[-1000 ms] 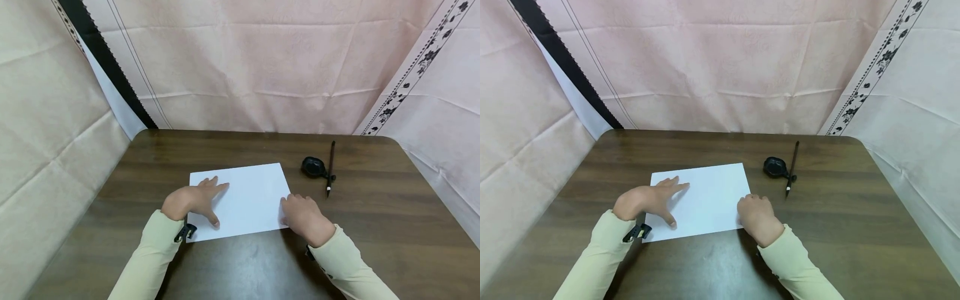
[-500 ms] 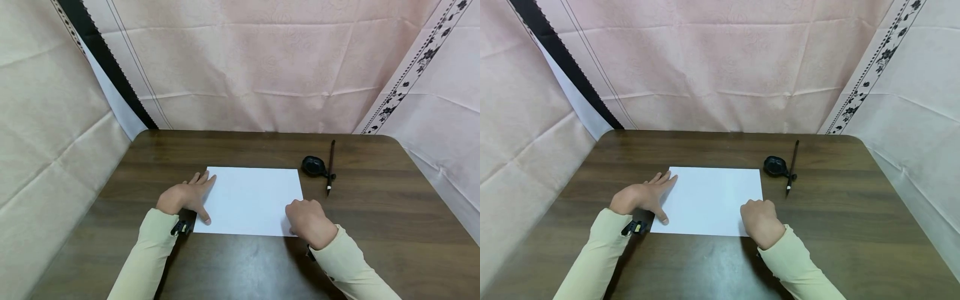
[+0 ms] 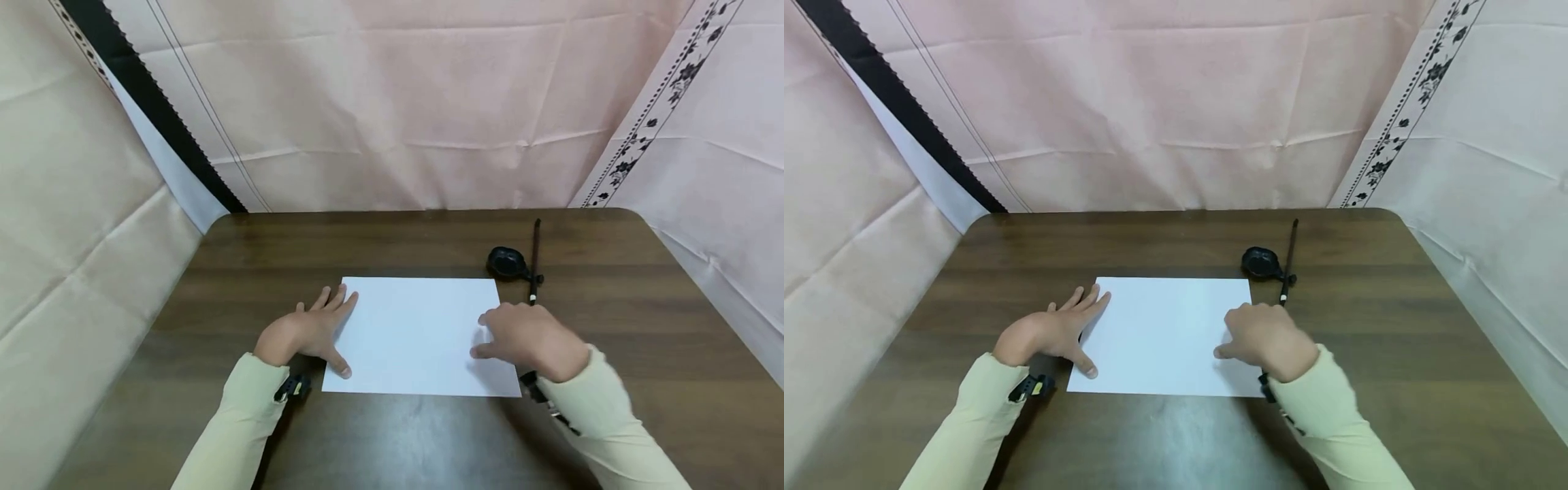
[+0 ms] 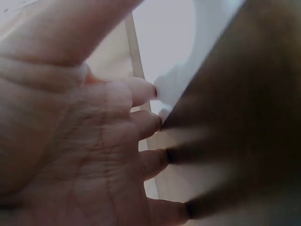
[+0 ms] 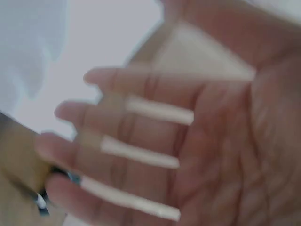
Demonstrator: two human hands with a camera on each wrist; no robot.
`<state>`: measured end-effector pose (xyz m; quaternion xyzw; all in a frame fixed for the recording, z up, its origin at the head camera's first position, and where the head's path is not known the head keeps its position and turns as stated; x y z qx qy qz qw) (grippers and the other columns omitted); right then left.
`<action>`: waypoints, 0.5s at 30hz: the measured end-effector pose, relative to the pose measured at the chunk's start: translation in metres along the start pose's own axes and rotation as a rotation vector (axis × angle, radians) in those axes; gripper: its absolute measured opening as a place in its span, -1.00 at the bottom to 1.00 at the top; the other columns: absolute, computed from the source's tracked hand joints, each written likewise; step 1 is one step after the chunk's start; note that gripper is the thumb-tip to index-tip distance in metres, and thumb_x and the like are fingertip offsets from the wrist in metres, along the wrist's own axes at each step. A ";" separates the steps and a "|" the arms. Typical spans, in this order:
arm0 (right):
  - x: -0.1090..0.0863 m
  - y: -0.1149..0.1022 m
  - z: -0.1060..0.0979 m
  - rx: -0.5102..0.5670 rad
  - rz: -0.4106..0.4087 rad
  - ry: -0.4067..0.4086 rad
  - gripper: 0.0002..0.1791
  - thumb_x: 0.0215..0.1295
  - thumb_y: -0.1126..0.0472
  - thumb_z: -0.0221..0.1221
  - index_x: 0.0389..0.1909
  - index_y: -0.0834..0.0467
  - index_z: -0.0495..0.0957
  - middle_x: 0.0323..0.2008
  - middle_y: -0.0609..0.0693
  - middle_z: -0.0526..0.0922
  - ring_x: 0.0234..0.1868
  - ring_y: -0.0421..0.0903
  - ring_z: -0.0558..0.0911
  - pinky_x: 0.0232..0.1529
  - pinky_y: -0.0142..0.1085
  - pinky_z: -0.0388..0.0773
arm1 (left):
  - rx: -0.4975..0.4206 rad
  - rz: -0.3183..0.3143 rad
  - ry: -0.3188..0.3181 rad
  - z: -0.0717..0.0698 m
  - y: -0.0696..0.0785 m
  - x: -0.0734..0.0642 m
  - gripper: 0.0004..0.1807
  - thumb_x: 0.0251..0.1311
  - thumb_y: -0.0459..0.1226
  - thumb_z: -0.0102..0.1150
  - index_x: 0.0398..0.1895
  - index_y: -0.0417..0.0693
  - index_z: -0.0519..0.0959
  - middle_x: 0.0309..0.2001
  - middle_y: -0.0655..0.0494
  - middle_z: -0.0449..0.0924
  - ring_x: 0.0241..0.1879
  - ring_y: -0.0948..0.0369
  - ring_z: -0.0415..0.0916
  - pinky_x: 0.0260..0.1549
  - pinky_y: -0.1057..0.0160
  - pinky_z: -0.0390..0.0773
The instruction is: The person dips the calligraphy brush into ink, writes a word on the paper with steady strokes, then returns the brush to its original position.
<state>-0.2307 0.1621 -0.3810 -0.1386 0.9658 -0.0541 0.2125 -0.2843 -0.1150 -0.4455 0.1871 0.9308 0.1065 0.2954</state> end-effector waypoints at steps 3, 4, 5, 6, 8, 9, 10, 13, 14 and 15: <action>-0.011 0.020 -0.022 0.092 -0.048 0.056 -0.28 0.42 -0.26 0.29 0.37 0.17 0.58 0.20 0.15 0.71 0.13 0.19 0.70 0.11 0.25 0.57 | -0.001 0.007 -0.009 0.006 0.006 -0.004 0.60 -0.15 0.14 0.72 0.77 0.07 -0.29 0.73 -0.04 -0.56 0.68 -0.16 -0.58 0.43 -0.58 -0.31; -0.014 0.028 -0.030 0.123 -0.054 0.095 -0.28 0.45 -0.26 0.26 0.38 0.17 0.56 0.18 0.14 0.72 0.13 0.18 0.71 0.11 0.25 0.57 | 0.000 0.005 -0.014 0.008 0.008 -0.005 0.60 -0.15 0.14 0.72 0.77 0.07 -0.29 0.73 -0.04 -0.55 0.68 -0.16 -0.58 0.42 -0.58 -0.29; -0.016 0.035 -0.038 0.157 -0.062 0.144 -0.31 0.48 -0.24 0.24 0.37 0.19 0.57 0.14 0.12 0.75 0.11 0.16 0.72 0.09 0.23 0.58 | 0.001 0.002 -0.020 0.009 0.010 -0.006 0.60 -0.15 0.15 0.72 0.77 0.07 -0.28 0.73 -0.03 -0.55 0.69 -0.15 -0.57 0.42 -0.60 -0.28; -0.016 0.043 -0.047 0.185 -0.064 0.203 -0.35 0.51 -0.21 0.21 0.35 0.21 0.58 0.09 0.13 0.77 0.08 0.17 0.74 0.07 0.22 0.59 | 0.004 -0.003 -0.027 0.011 0.012 -0.007 0.60 -0.15 0.15 0.72 0.77 0.07 -0.29 0.73 -0.03 -0.55 0.69 -0.15 -0.57 0.41 -0.61 -0.25; -0.014 0.060 -0.063 0.262 -0.046 0.330 -0.45 0.57 -0.14 0.18 0.26 0.22 0.62 0.01 0.13 0.80 0.02 0.15 0.75 0.02 0.17 0.61 | 0.009 -0.015 -0.038 0.012 0.016 -0.009 0.60 -0.15 0.14 0.73 0.77 0.06 -0.29 0.73 -0.04 -0.55 0.69 -0.14 -0.57 0.39 -0.63 -0.20; -0.013 0.070 -0.070 0.304 -0.028 0.389 -0.49 0.58 -0.13 0.16 0.22 0.21 0.65 -0.03 0.12 0.81 -0.01 0.13 0.76 -0.01 0.14 0.62 | 0.011 -0.020 -0.041 0.013 0.018 -0.010 0.60 -0.15 0.13 0.73 0.76 0.04 -0.29 0.73 -0.06 -0.55 0.69 -0.15 -0.56 0.37 -0.64 -0.17; -0.011 0.079 -0.076 0.350 -0.008 0.443 -0.51 0.60 -0.12 0.15 0.18 0.22 0.66 -0.05 0.12 0.81 -0.02 0.12 0.77 -0.02 0.11 0.63 | 0.014 -0.024 -0.043 0.013 0.020 -0.010 0.60 -0.15 0.13 0.74 0.76 0.03 -0.28 0.73 -0.07 -0.54 0.69 -0.16 -0.55 0.37 -0.65 -0.15; -0.002 0.109 -0.085 0.484 0.054 0.543 -0.47 0.60 -0.20 0.11 0.10 0.20 0.67 -0.09 0.17 0.81 -0.15 0.04 0.79 -0.15 -0.04 0.67 | 0.018 -0.030 -0.042 0.011 0.024 -0.011 0.59 -0.14 0.10 0.74 0.76 -0.01 -0.27 0.72 -0.10 -0.53 0.68 -0.18 -0.55 0.38 -0.61 -0.02; 0.003 0.119 -0.085 0.537 0.069 0.545 -0.43 0.59 -0.24 0.10 0.12 0.21 0.66 -0.07 0.18 0.81 -0.16 0.02 0.80 -0.17 -0.09 0.68 | 0.019 -0.031 -0.042 0.011 0.025 -0.012 0.59 -0.14 0.10 0.75 0.76 -0.02 -0.27 0.72 -0.11 -0.53 0.68 -0.19 -0.54 0.39 -0.57 0.03; 0.009 0.128 -0.082 0.604 0.077 0.530 -0.38 0.58 -0.27 0.09 0.17 0.22 0.63 -0.05 0.19 0.80 -0.17 0.01 0.80 -0.19 -0.14 0.70 | 0.019 -0.032 -0.043 0.010 0.026 -0.012 0.59 -0.14 0.09 0.75 0.76 -0.03 -0.27 0.72 -0.12 -0.53 0.68 -0.20 -0.55 0.41 -0.53 0.07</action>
Point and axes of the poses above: each hand's wrist, its own x-axis towards the middle knuckle, its own z-axis out of the palm, y = z × x, the point moved 9 cm from there along x, towards the middle knuckle
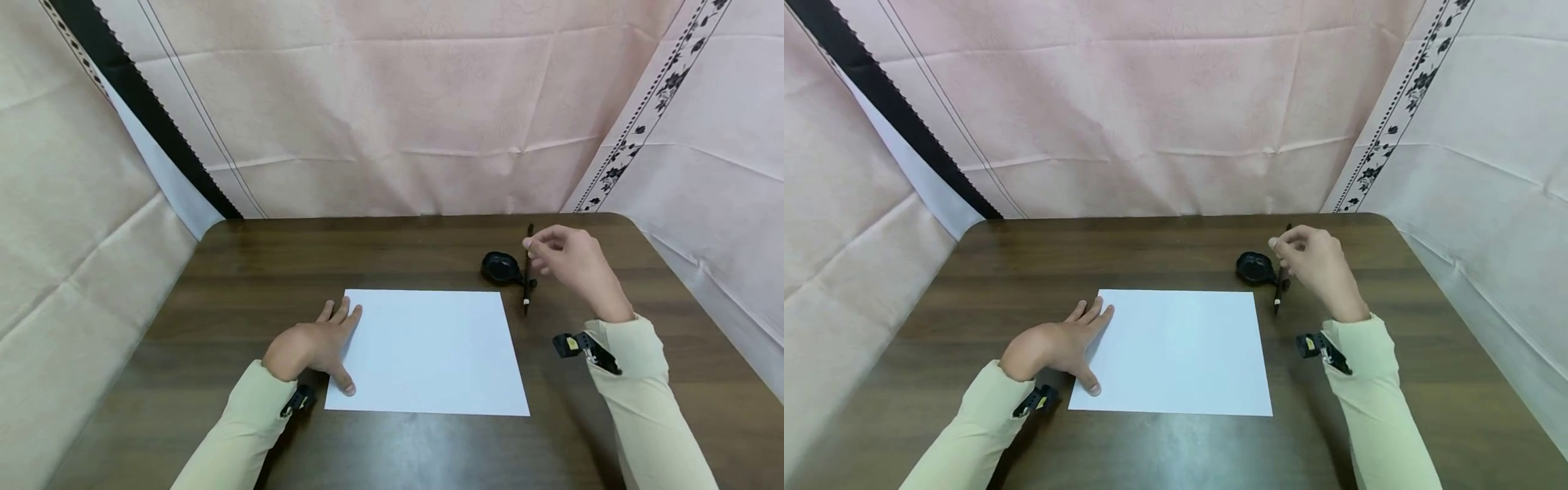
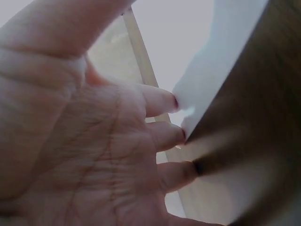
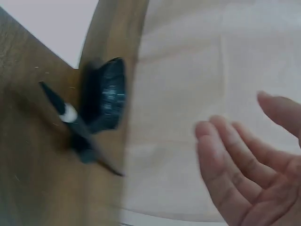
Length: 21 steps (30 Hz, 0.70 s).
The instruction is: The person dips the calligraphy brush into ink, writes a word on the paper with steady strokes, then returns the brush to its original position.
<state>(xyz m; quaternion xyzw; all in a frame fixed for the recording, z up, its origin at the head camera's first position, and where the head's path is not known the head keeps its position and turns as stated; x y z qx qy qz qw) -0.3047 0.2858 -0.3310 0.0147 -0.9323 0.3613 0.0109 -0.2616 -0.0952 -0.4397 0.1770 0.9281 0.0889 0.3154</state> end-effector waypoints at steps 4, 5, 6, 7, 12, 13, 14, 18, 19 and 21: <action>0.026 0.038 0.010 0.179 0.100 -0.088 -0.23 0.60 -0.28 0.05 0.35 0.36 0.47 0.10 0.27 0.74 -0.11 -0.06 0.79 -0.10 -0.25 0.73 | 0.002 -0.014 -0.003 -0.001 0.002 -0.004 0.60 -0.16 0.07 0.76 0.75 -0.09 -0.25 0.71 -0.18 -0.53 0.67 -0.24 -0.55 0.45 -0.39 0.19; 0.032 0.048 0.012 0.206 0.123 -0.108 -0.20 0.61 -0.27 0.04 0.39 0.39 0.42 0.13 0.30 0.71 -0.10 -0.08 0.78 -0.08 -0.27 0.73 | 0.005 -0.017 -0.002 -0.001 0.003 -0.005 0.60 -0.16 0.07 0.77 0.75 -0.11 -0.25 0.71 -0.20 -0.53 0.67 -0.25 -0.55 0.45 -0.38 0.19; 0.035 0.057 0.014 0.221 0.143 -0.121 -0.19 0.62 -0.25 0.03 0.41 0.43 0.38 0.15 0.32 0.70 -0.10 -0.10 0.77 -0.06 -0.26 0.73 | 0.008 -0.019 -0.002 -0.002 0.003 -0.006 0.60 -0.17 0.07 0.77 0.75 -0.12 -0.24 0.71 -0.20 -0.53 0.66 -0.26 -0.55 0.45 -0.38 0.19; 0.038 0.064 0.015 0.224 0.154 -0.126 -0.19 0.64 -0.23 0.01 0.42 0.46 0.35 0.14 0.33 0.69 -0.10 -0.12 0.76 -0.05 -0.25 0.73 | 0.012 -0.021 -0.002 -0.002 0.004 -0.007 0.60 -0.17 0.07 0.77 0.75 -0.12 -0.24 0.71 -0.21 -0.53 0.66 -0.27 -0.54 0.44 -0.38 0.20; 0.045 0.091 0.022 0.239 0.197 -0.155 -0.18 0.69 -0.14 -0.04 0.45 0.58 0.24 0.12 0.37 0.69 -0.13 -0.15 0.77 -0.03 -0.21 0.74 | 0.020 -0.025 -0.002 -0.005 0.006 -0.012 0.60 -0.17 0.07 0.77 0.75 -0.12 -0.24 0.71 -0.20 -0.53 0.66 -0.28 -0.55 0.41 -0.41 0.23; 0.047 0.095 0.024 0.249 0.207 -0.166 -0.18 0.69 -0.13 -0.04 0.45 0.59 0.23 0.10 0.36 0.71 -0.15 -0.16 0.77 -0.03 -0.22 0.74 | 0.021 -0.027 -0.003 -0.005 0.006 -0.012 0.60 -0.16 0.07 0.77 0.75 -0.11 -0.24 0.71 -0.19 -0.53 0.66 -0.27 -0.56 0.41 -0.41 0.23; 0.048 0.099 0.027 0.257 0.214 -0.179 -0.19 0.70 -0.12 -0.04 0.45 0.60 0.23 0.09 0.34 0.72 -0.16 -0.18 0.78 -0.03 -0.23 0.74 | 0.022 -0.028 -0.001 -0.005 0.006 -0.013 0.60 -0.16 0.07 0.76 0.75 -0.11 -0.24 0.71 -0.19 -0.53 0.66 -0.27 -0.56 0.41 -0.42 0.23; 0.053 0.112 0.038 0.307 0.249 -0.236 -0.22 0.70 -0.09 -0.01 0.44 0.60 0.24 -0.07 0.15 0.79 -0.20 -0.22 0.77 -0.03 -0.27 0.74 | 0.030 -0.029 0.002 -0.003 0.007 -0.012 0.59 -0.15 0.08 0.75 0.75 -0.10 -0.24 0.72 -0.16 -0.51 0.67 -0.25 -0.54 0.42 -0.41 0.22; 0.054 0.115 0.039 0.310 0.254 -0.249 -0.22 0.70 -0.08 0.00 0.44 0.60 0.25 -0.11 0.10 0.79 -0.21 -0.23 0.76 -0.04 -0.27 0.74 | 0.032 -0.027 0.002 -0.002 0.007 -0.012 0.59 -0.15 0.08 0.75 0.75 -0.10 -0.24 0.72 -0.16 -0.51 0.67 -0.24 -0.54 0.42 -0.41 0.21; 0.054 0.121 0.040 0.302 0.266 -0.274 -0.24 0.69 -0.07 0.00 0.41 0.60 0.28 -0.20 0.00 0.78 -0.24 -0.23 0.75 -0.07 -0.27 0.74 | 0.029 -0.021 0.001 0.000 0.010 -0.010 0.58 -0.15 0.09 0.75 0.75 -0.09 -0.22 0.72 -0.15 -0.49 0.68 -0.23 -0.53 0.43 -0.39 0.21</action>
Point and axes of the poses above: each hand's wrist, its own x-axis towards the middle knuckle, its own z-axis out of the palm, y = z × x, the point moved 9 cm from there along x, towards the middle knuckle
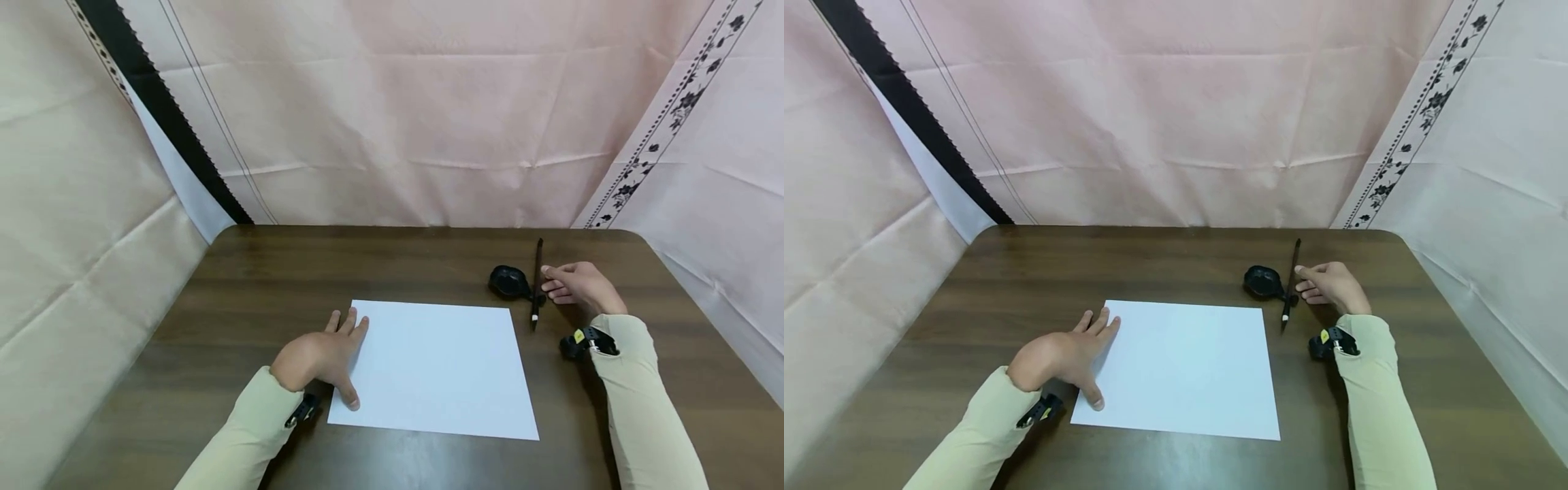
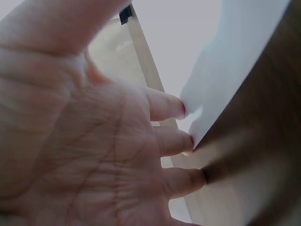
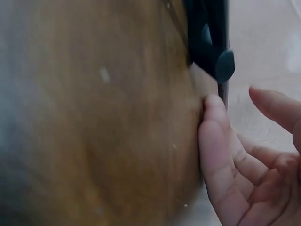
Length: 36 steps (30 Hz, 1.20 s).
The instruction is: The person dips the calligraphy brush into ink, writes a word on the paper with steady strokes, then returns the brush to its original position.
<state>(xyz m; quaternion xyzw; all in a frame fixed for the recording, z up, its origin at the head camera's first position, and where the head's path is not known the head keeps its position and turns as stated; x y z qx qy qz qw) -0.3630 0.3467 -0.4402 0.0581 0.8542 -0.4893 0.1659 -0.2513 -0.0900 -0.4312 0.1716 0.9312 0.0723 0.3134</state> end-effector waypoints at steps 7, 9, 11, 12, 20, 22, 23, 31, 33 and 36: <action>-0.002 0.009 0.001 -0.093 0.031 -0.063 -0.25 0.68 -0.10 0.02 0.33 0.61 0.37 -0.32 -0.07 0.78 -0.28 -0.22 0.75 -0.11 -0.23 0.75 | 0.011 0.007 0.003 0.005 0.006 0.001 0.59 -0.20 0.09 0.77 0.75 -0.09 -0.17 0.73 -0.16 -0.44 0.68 -0.24 -0.48 0.42 -0.41 0.23; -0.001 0.008 0.003 -0.100 0.032 -0.069 -0.26 0.67 -0.10 0.05 0.30 0.59 0.41 -0.34 -0.07 0.78 -0.28 -0.21 0.74 -0.10 -0.24 0.75 | 0.015 -0.001 0.000 0.005 0.005 0.000 0.59 -0.20 0.09 0.77 0.75 -0.09 -0.18 0.73 -0.15 -0.45 0.68 -0.23 -0.48 0.42 -0.40 0.24; 0.000 0.006 0.005 -0.100 0.030 -0.067 -0.29 0.66 -0.09 0.06 0.26 0.58 0.44 -0.35 -0.08 0.77 -0.29 -0.22 0.73 -0.12 -0.25 0.75 | 0.015 -0.008 -0.001 0.005 0.004 -0.001 0.60 -0.21 0.10 0.78 0.75 -0.09 -0.19 0.73 -0.15 -0.45 0.68 -0.23 -0.49 0.41 -0.40 0.25; 0.001 0.005 0.006 -0.100 0.033 -0.065 -0.31 0.66 -0.09 0.08 0.24 0.57 0.46 -0.36 -0.08 0.77 -0.30 -0.22 0.73 -0.12 -0.26 0.74 | 0.013 -0.010 -0.002 0.005 0.004 -0.001 0.60 -0.21 0.10 0.78 0.75 -0.08 -0.19 0.73 -0.15 -0.46 0.68 -0.23 -0.49 0.42 -0.39 0.24; 0.003 0.006 0.010 -0.146 0.048 -0.049 -0.40 0.62 -0.05 0.15 0.09 0.51 0.57 -0.40 -0.11 0.73 -0.31 -0.21 0.68 -0.20 -0.32 0.69 | 0.012 -0.007 -0.005 0.007 0.005 -0.002 0.59 -0.21 0.11 0.77 0.75 -0.08 -0.18 0.73 -0.16 -0.45 0.68 -0.23 -0.47 0.43 -0.37 0.25; 0.004 0.006 0.010 -0.145 0.052 -0.049 -0.44 0.62 -0.03 0.16 0.10 0.49 0.60 -0.42 -0.14 0.72 -0.32 -0.22 0.67 -0.22 -0.34 0.68 | 0.027 -0.011 -0.003 0.006 0.005 -0.001 0.59 -0.21 0.11 0.77 0.75 -0.09 -0.17 0.73 -0.17 -0.44 0.68 -0.24 -0.45 0.43 -0.36 0.25; 0.005 0.006 0.010 -0.143 0.051 -0.051 -0.45 0.62 -0.02 0.16 0.10 0.48 0.62 -0.43 -0.15 0.72 -0.33 -0.22 0.67 -0.23 -0.35 0.67 | 0.041 -0.012 0.001 0.005 0.005 -0.001 0.59 -0.22 0.12 0.77 0.75 -0.10 -0.16 0.73 -0.18 -0.42 0.68 -0.24 -0.44 0.43 -0.36 0.26; 0.006 0.004 0.000 0.073 0.022 -0.076 -0.61 0.63 0.04 0.15 0.07 0.34 0.65 -0.42 -0.20 0.76 -0.35 -0.29 0.74 -0.18 -0.38 0.71 | 0.104 0.038 0.048 -0.010 0.004 0.003 0.51 -0.17 0.20 0.72 0.74 -0.07 -0.06 0.71 -0.20 -0.23 0.66 -0.25 -0.24 0.43 -0.29 0.30; 0.005 0.003 -0.003 0.128 0.016 -0.078 -0.60 0.65 0.04 0.13 0.13 0.33 0.59 -0.38 -0.20 0.78 -0.31 -0.29 0.77 -0.14 -0.36 0.72 | 0.054 0.064 0.056 -0.014 -0.001 0.003 0.47 -0.13 0.17 0.71 0.75 -0.02 -0.05 0.70 -0.15 -0.18 0.66 -0.20 -0.19 0.42 -0.26 0.32; 0.004 0.001 -0.005 0.198 0.016 -0.087 -0.60 0.67 0.04 0.09 0.23 0.29 0.47 -0.31 -0.23 0.80 -0.23 -0.30 0.79 -0.11 -0.38 0.72 | -0.017 0.094 0.055 -0.019 -0.012 0.003 0.48 -0.11 0.13 0.72 0.76 0.09 -0.12 0.72 -0.08 -0.23 0.67 -0.15 -0.20 0.42 -0.26 0.30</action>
Point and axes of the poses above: each hand's wrist, its own x-axis towards the middle knuckle, its own z-axis out of the palm, y = z × x, the point moved 9 cm from there along x, towards the middle knuckle
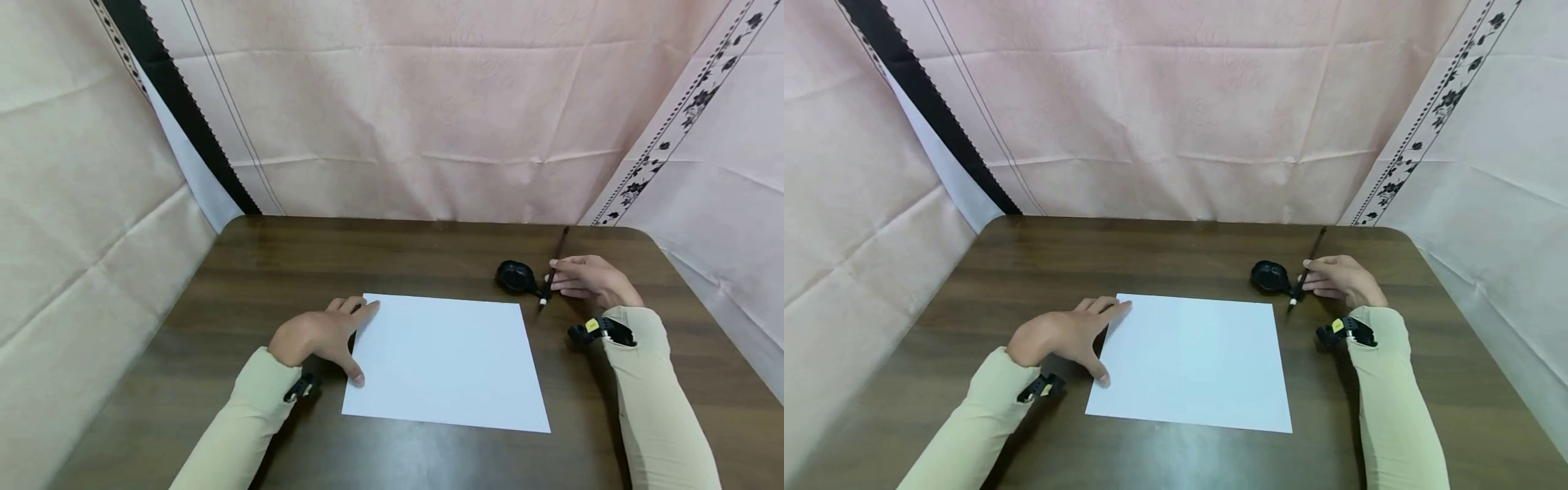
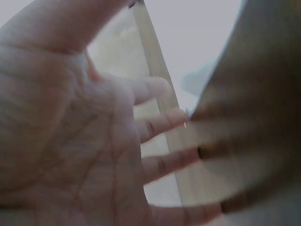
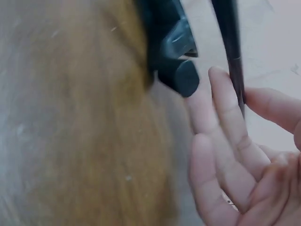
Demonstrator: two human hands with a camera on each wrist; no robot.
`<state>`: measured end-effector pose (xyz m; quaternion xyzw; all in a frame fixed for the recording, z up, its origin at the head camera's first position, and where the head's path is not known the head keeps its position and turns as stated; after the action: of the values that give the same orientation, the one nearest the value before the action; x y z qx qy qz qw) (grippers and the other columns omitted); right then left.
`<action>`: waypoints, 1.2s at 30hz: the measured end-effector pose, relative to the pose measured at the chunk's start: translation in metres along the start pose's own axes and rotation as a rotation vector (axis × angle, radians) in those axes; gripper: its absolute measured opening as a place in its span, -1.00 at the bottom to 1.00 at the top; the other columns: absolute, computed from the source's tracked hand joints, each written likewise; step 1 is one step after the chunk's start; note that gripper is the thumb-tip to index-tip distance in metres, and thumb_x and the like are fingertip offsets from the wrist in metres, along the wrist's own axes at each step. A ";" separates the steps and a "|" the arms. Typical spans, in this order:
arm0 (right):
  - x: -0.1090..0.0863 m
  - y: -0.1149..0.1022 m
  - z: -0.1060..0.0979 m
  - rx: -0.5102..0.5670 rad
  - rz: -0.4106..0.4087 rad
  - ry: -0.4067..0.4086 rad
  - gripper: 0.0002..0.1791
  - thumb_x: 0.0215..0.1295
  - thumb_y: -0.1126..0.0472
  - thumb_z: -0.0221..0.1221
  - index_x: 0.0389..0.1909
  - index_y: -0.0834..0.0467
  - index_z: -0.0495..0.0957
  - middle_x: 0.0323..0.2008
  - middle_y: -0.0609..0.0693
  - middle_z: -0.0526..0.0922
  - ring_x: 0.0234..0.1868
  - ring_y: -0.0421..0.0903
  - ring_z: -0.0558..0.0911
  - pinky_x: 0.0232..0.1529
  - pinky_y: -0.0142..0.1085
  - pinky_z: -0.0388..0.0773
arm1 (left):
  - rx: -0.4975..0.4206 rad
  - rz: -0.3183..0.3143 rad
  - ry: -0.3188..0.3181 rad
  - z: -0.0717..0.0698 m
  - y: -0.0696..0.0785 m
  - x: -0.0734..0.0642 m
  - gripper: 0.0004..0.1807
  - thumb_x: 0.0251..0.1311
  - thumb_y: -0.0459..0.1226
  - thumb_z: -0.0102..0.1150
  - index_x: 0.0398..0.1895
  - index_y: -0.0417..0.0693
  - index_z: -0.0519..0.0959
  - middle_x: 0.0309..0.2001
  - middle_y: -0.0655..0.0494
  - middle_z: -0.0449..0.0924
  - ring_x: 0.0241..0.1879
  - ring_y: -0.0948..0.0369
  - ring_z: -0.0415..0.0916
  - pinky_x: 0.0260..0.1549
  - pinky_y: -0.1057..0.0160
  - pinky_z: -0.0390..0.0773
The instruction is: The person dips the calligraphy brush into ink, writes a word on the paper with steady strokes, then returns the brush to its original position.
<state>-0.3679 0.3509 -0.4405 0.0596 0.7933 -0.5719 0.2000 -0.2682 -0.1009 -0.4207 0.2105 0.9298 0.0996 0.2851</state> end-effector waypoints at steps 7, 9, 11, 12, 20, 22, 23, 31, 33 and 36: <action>-0.009 -0.020 0.004 0.304 -0.002 -0.008 -0.80 0.64 0.11 0.14 -0.18 0.02 0.69 -0.30 -0.11 0.82 -0.27 -0.24 0.81 -0.19 -0.41 0.71 | -0.028 0.034 -0.034 -0.003 -0.016 0.003 0.54 -0.08 0.16 0.69 0.77 0.09 -0.26 0.74 -0.06 -0.45 0.69 -0.18 -0.45 0.55 -0.37 -0.14; -0.012 -0.028 0.007 0.393 -0.016 -0.009 -0.77 0.62 0.14 0.17 -0.27 0.02 0.74 -0.32 -0.06 0.81 -0.28 -0.20 0.81 -0.15 -0.38 0.73 | -0.023 0.024 -0.042 -0.002 -0.016 0.003 0.51 -0.05 0.14 0.68 0.77 0.07 -0.24 0.74 -0.05 -0.45 0.69 -0.18 -0.49 0.55 -0.38 -0.21; -0.015 -0.034 0.010 0.459 -0.032 -0.012 -0.77 0.60 0.17 0.18 -0.28 0.06 0.75 -0.32 -0.04 0.79 -0.27 -0.18 0.81 -0.12 -0.36 0.73 | -0.021 0.009 -0.045 0.000 -0.016 0.003 0.48 -0.02 0.10 0.68 0.77 0.06 -0.21 0.74 -0.03 -0.44 0.69 -0.17 -0.50 0.53 -0.41 -0.23; -0.017 -0.037 0.012 0.484 -0.039 -0.012 -0.77 0.60 0.18 0.19 -0.28 0.07 0.75 -0.33 -0.04 0.78 -0.27 -0.17 0.80 -0.10 -0.36 0.73 | -0.021 -0.001 -0.045 0.001 -0.016 0.003 0.46 -0.01 0.08 0.68 0.77 0.08 -0.20 0.74 0.00 -0.44 0.69 -0.16 -0.50 0.53 -0.42 -0.23; -0.026 -0.046 0.027 0.702 -0.025 -0.005 -0.76 0.58 0.22 0.19 -0.28 0.14 0.77 -0.31 0.01 0.77 -0.23 -0.14 0.80 -0.10 -0.34 0.73 | -0.012 -0.042 -0.020 0.006 -0.001 0.001 0.42 0.01 0.10 0.66 0.77 0.10 -0.15 0.75 0.04 -0.38 0.69 -0.19 -0.46 0.47 -0.52 -0.12; -0.030 -0.048 0.030 0.744 -0.036 -0.005 -0.77 0.58 0.24 0.19 -0.27 0.17 0.76 -0.29 0.03 0.76 -0.21 -0.12 0.81 -0.07 -0.33 0.73 | -0.006 -0.043 -0.016 0.007 0.003 0.002 0.42 0.00 0.12 0.67 0.77 0.09 -0.14 0.75 0.03 -0.37 0.69 -0.20 -0.45 0.47 -0.51 -0.08; -0.032 -0.050 0.032 0.773 -0.048 -0.010 -0.78 0.58 0.26 0.18 -0.26 0.20 0.76 -0.28 0.05 0.77 -0.19 -0.10 0.81 -0.05 -0.31 0.73 | -0.004 -0.041 -0.019 0.008 0.005 0.002 0.43 -0.01 0.12 0.67 0.77 0.09 -0.14 0.75 0.02 -0.37 0.69 -0.20 -0.45 0.47 -0.51 -0.08; -0.054 -0.079 0.061 0.835 -0.205 -0.094 -0.87 0.59 0.41 0.08 -0.06 0.33 0.61 -0.09 0.18 0.75 0.00 -0.01 0.80 0.10 -0.27 0.67 | -0.020 0.025 -0.036 0.006 0.000 0.009 0.46 0.05 0.21 0.59 0.76 0.04 -0.27 0.74 0.02 -0.47 0.70 -0.12 -0.51 0.52 -0.43 -0.30; -0.059 -0.084 0.069 0.832 -0.221 -0.098 -0.89 0.58 0.40 0.10 -0.02 0.31 0.57 -0.05 0.16 0.70 0.04 -0.02 0.79 0.14 -0.28 0.64 | -0.027 0.039 -0.039 0.005 -0.002 0.010 0.46 0.07 0.20 0.58 0.76 0.03 -0.29 0.74 0.01 -0.49 0.70 -0.11 -0.54 0.53 -0.41 -0.35; -0.064 -0.090 0.081 0.864 -0.222 -0.109 -0.90 0.57 0.43 0.11 -0.04 0.30 0.57 0.00 0.13 0.64 0.07 -0.02 0.78 0.17 -0.30 0.62 | -0.030 0.040 -0.050 0.007 -0.003 0.010 0.47 0.06 0.19 0.59 0.76 0.02 -0.30 0.73 0.00 -0.51 0.69 -0.10 -0.57 0.54 -0.39 -0.38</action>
<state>-0.3186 0.2531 -0.3579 0.0218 0.4716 -0.8710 0.1356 -0.2729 -0.0990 -0.4320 0.2272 0.9163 0.1140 0.3094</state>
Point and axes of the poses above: each hand's wrist, its own x-axis towards the middle knuckle, its own z-axis out of the palm, y = z × x, the point moved 9 cm from there along x, towards the middle knuckle
